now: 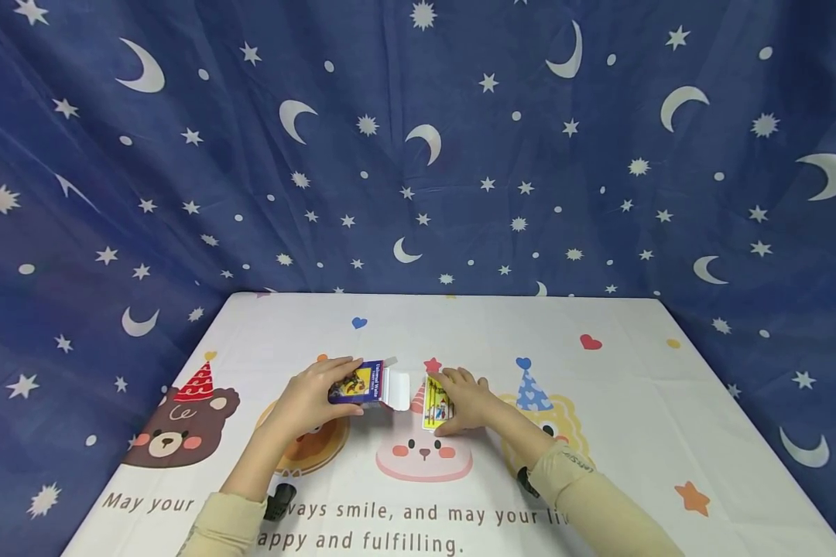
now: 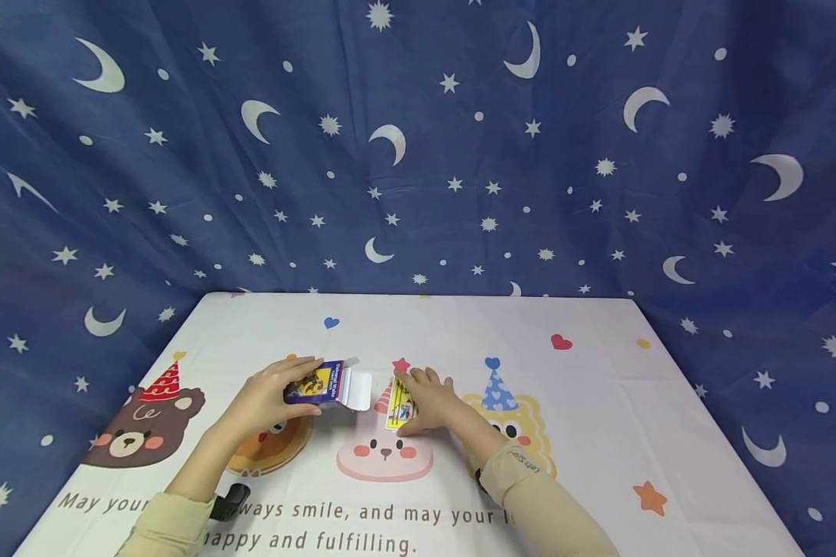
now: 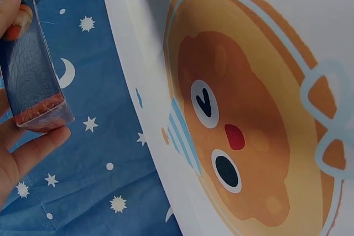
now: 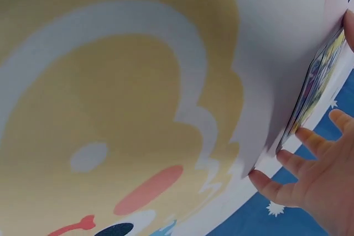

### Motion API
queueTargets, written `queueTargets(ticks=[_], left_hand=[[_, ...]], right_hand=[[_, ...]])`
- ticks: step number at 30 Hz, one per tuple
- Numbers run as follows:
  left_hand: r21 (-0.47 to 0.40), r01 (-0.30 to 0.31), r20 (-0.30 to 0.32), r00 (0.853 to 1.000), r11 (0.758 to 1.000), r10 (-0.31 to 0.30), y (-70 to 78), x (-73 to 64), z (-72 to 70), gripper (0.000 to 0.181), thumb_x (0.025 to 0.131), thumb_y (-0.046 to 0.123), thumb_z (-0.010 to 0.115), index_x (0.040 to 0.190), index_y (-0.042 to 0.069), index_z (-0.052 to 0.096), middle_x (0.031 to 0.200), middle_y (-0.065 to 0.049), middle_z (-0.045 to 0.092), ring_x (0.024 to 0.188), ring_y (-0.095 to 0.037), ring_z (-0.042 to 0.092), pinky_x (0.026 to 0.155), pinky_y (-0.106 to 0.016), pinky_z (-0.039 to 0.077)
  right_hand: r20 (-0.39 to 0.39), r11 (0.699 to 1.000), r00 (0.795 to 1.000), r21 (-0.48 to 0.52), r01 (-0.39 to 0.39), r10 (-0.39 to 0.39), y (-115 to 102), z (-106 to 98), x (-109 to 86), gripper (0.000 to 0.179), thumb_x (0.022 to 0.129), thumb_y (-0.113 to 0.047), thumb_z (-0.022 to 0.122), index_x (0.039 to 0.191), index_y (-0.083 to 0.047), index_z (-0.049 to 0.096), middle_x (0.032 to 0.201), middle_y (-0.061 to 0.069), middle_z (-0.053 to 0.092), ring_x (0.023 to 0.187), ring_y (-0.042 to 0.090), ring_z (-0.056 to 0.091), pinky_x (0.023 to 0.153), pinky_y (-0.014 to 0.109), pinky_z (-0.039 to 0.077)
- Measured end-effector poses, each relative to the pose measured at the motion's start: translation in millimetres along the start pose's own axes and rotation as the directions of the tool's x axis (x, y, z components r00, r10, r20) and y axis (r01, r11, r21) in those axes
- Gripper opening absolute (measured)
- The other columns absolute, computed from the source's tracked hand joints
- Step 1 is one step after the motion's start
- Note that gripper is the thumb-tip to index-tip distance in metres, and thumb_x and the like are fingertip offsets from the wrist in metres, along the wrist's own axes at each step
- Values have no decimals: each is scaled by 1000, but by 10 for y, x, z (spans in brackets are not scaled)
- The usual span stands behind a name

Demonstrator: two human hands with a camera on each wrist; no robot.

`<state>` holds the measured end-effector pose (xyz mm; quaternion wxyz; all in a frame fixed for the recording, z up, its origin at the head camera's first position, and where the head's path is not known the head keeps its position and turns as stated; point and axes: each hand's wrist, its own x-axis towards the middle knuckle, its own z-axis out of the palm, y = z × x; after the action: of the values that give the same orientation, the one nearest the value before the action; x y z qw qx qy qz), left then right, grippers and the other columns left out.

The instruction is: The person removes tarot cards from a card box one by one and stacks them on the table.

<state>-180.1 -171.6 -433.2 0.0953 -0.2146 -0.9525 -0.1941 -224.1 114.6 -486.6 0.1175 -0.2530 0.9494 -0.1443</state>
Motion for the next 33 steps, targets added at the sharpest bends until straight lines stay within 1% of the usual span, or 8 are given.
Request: queueTargets(ticks=[8,12,14,17,21,23,29,33], left_hand=[[-2,-2,1,1000,1000,2,-11,-4,9,75,67,40,82,132,13,56,132,-14,57,120,-36,54,94,-55,47],[-3,3,1,1000,1000,-3,-12,-3,10,75,68,40,82,132,12,56,132,-14,57,120,-36,54,94,-55,47],[-4,4,0,1000,1000,-4,-8,-2,10,75,68,39,82,132,12,56,132,-14,57,120,-36,54,94,-55,47],[-1,5,3,1000,1000,-5,-1,-2,10,75,68,40,82,132,12,56,132,-14,57,120,-36,54,94,-55,47],[2,6,16,1000,1000,-6,4,6,10,75,68,41,81,133,13,55,133,-13,57,120,-36,54,94,-54,47],[4,9,17,1000,1000,-9,3,9,6,75,68,41,81,133,13,55,133,-14,56,121,-36,54,94,-55,47],[0,17,3,1000,1000,-17,-5,8,-3,75,68,39,82,133,13,56,132,-14,57,121,-37,53,93,-56,47],[-2,7,-9,1000,1000,-7,-9,25,4,74,68,39,82,132,13,56,132,-14,57,120,-39,54,92,-57,47]], right_hand=[[-23,1000,1000,21,4,-4,-11,-2,-13,99,67,-47,81,146,-15,32,146,16,37,134,45,32,101,67,31],[-85,991,992,101,-83,91,-115,52,1,97,69,-46,80,145,-11,32,146,24,34,134,51,28,98,72,30],[-126,974,975,157,-162,183,-191,92,16,96,69,-44,79,146,-11,31,146,28,31,134,54,25,97,74,29],[-193,944,933,197,-266,303,-297,131,34,97,69,-43,80,146,-10,30,145,31,31,133,56,26,95,74,32],[-265,921,885,179,-345,383,-377,123,24,99,68,-40,81,146,-10,29,135,31,38,122,49,39,89,67,41],[-268,912,873,157,-378,408,-394,106,1,99,68,-41,81,146,-10,28,128,29,42,114,45,45,86,62,45],[-208,882,861,10,-472,463,-451,101,-82,96,74,-55,72,146,-9,29,115,26,50,93,39,56,73,53,53],[-204,845,836,-64,-530,509,-537,126,-78,97,74,-66,64,147,-11,29,111,27,51,86,38,57,64,47,54]])
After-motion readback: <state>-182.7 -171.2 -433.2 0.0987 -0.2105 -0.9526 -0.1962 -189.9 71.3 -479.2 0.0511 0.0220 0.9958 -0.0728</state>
